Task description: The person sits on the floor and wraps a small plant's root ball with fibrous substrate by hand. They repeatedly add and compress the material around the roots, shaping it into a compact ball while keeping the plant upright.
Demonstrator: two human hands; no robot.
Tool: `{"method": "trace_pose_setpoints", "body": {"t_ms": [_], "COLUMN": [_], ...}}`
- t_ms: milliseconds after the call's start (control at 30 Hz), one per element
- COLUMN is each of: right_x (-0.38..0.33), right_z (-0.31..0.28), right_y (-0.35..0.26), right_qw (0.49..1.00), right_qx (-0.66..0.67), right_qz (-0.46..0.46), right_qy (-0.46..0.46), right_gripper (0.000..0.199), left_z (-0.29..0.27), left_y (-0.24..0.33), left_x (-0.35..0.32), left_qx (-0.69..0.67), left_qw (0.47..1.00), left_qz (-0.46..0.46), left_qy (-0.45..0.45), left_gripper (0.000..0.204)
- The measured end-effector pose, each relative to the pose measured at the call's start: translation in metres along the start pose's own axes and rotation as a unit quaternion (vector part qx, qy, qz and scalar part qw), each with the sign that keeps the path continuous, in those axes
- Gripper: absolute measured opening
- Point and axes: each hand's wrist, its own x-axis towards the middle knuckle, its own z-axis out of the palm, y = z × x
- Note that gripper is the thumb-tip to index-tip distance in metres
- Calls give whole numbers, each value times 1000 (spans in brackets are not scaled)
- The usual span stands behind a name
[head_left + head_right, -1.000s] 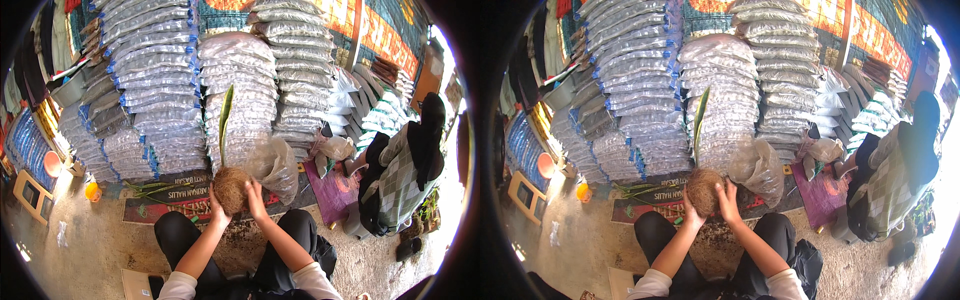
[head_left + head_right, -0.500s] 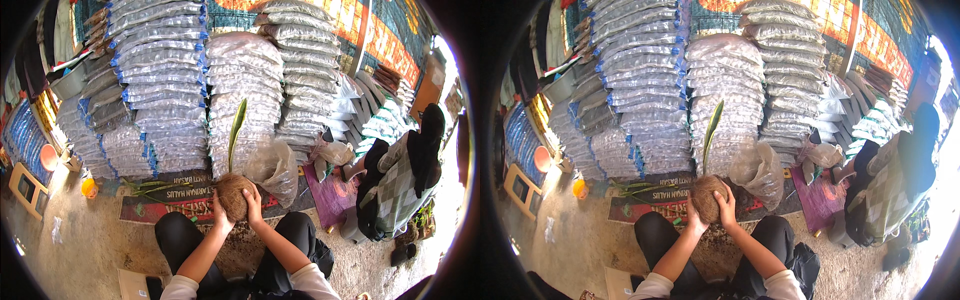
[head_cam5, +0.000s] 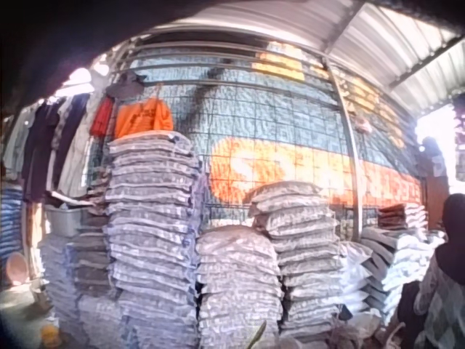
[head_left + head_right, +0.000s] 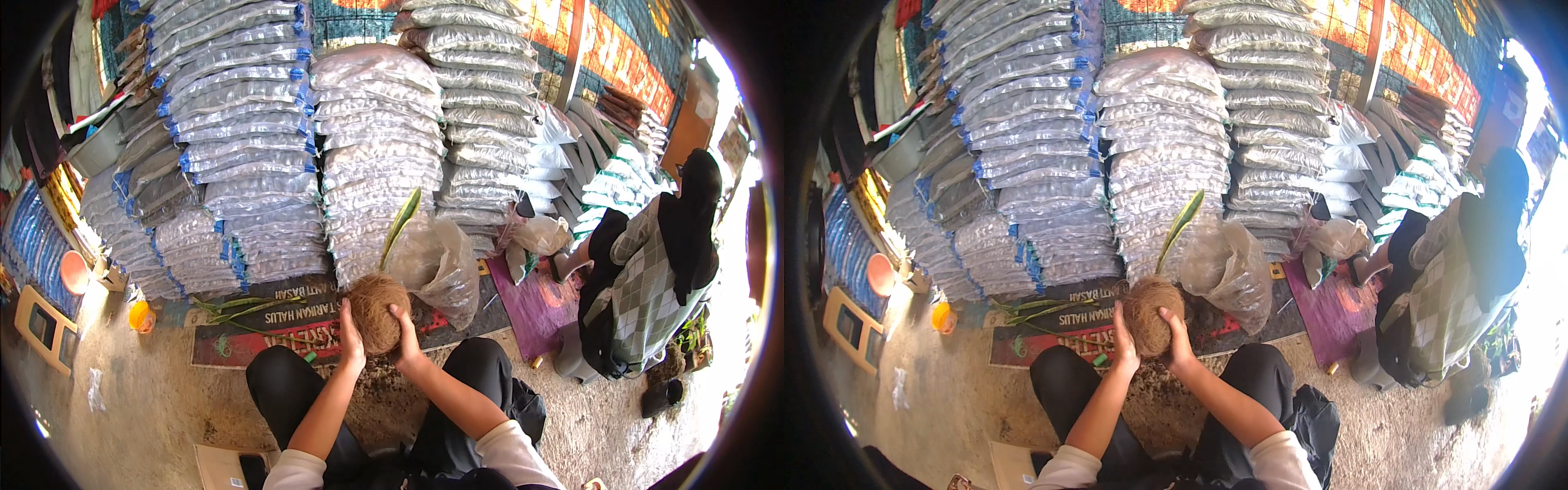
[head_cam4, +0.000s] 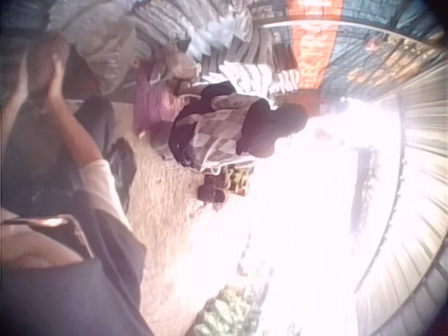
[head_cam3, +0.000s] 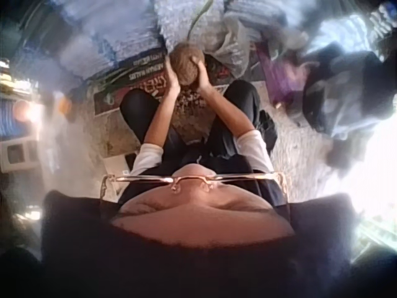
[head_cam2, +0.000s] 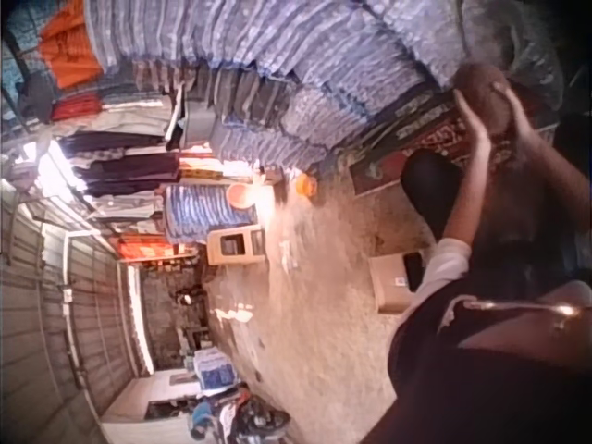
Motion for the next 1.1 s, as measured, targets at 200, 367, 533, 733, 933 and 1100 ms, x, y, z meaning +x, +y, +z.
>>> {"method": "trace_pose_setpoints", "body": {"t_ms": [200, 367, 533, 733, 933, 1100], "right_x": [9, 15, 6, -6, -4, -6], "right_z": [-12, -22, -20, -8, -7, -3], "right_y": [-26, -24, -26, -11, -16, -15], "right_qw": [995, 986, 993, 981, 962, 936], "right_qx": [85, 26, 82, -65, -120, -198], "right_qz": [-43, -161, -87, -182, -245, -291], "right_qy": [19, 35, 14, -1, 7, -27], "right_gripper": [60, 55, 54, 55, 55, 64], "left_z": [5, 19, 2, 8, 0, 14], "left_y": [31, 39, 31, 22, 17, 27], "left_x": [-15, -29, -17, -15, -18, -31], "left_qx": [105, 233, 135, 137, 92, -22], "left_qw": [991, 959, 983, 978, 992, 992], "left_qz": [71, 145, 117, 155, 67, -5], "left_qy": [44, -76, -41, 10, -49, -124], "left_gripper": [54, 36, 18, 14, 39, 74]}}
